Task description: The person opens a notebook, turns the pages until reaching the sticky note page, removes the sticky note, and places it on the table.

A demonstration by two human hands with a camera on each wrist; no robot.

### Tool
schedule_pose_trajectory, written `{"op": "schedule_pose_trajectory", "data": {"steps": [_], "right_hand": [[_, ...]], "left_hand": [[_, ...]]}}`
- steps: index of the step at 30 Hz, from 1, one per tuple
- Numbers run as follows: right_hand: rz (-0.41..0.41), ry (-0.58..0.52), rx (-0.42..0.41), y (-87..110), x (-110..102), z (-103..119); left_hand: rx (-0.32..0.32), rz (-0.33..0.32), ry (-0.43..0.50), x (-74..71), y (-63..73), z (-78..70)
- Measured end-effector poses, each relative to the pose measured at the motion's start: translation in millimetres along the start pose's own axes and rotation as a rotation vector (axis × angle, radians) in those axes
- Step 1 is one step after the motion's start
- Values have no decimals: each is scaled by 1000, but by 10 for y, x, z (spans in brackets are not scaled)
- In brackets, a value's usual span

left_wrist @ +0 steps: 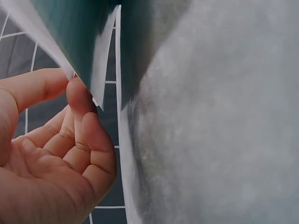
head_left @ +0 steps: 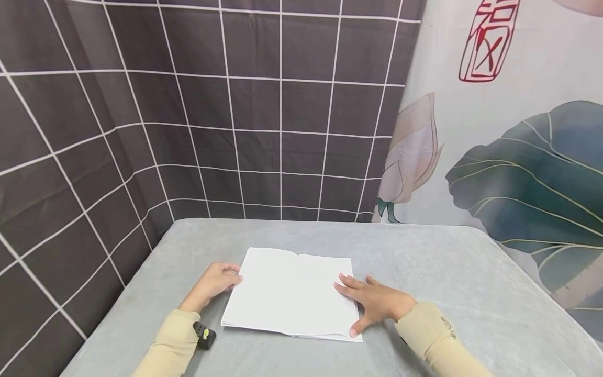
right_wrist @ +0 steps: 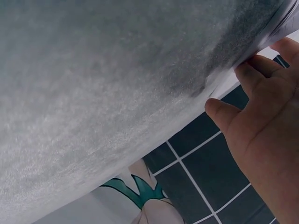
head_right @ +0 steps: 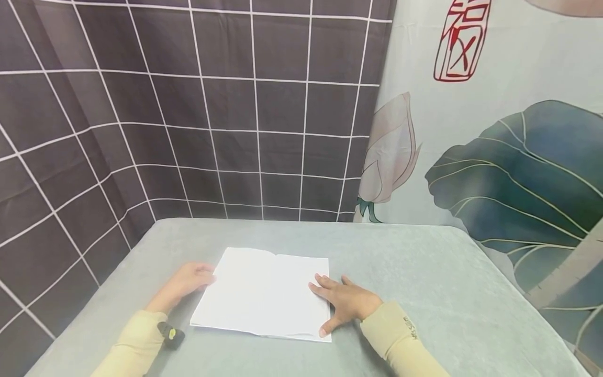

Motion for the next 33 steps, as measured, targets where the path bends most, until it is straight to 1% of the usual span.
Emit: {"op": "schedule_pose_trajectory", "data": {"steps": [7,12,14,17,20,23,25,26,29,31,33], "right_hand": [[8,-30,8,-5,8,-10],[10,-33,7,-10,7,1],[10,-32,7,-9,10,3],[10,-34,12,-5,9,7],[12,-37,19,-10,4,7],[15,-42,21,-18,2,4],[17,-48,21,-21,4,-1],[16,-51,20,-20,4,1],[16,-60,24,-17,7,-1],[11,-60,21,-14,5,3],[7,-66,23,-13,4,6]], "left_hand": [[17,-14,49,-66,-26,4],[10,-39,51,-117,-18,-10],[12,-50,39,-136,-17,-33],[50,-70,15,-165,0,-119],[119,-109,-30,-188,53,-237],[193,-159,-106,-181,164,-382],[241,-200,-172,-140,260,-481],[264,-219,-208,-107,315,-531],[372,-288,-344,46,492,-685],[461,-340,-441,180,611,-777],[566,-381,-520,321,727,-860]]}}
Point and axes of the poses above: each hand's wrist, its own y-axis away from the middle knuckle, its own x-axis out of the palm, z = x × y, the point moved 4 cm from there along -y, towards the middle knuckle, and after that the axes turned 15 degrees about -x, right-handed, at the moved point
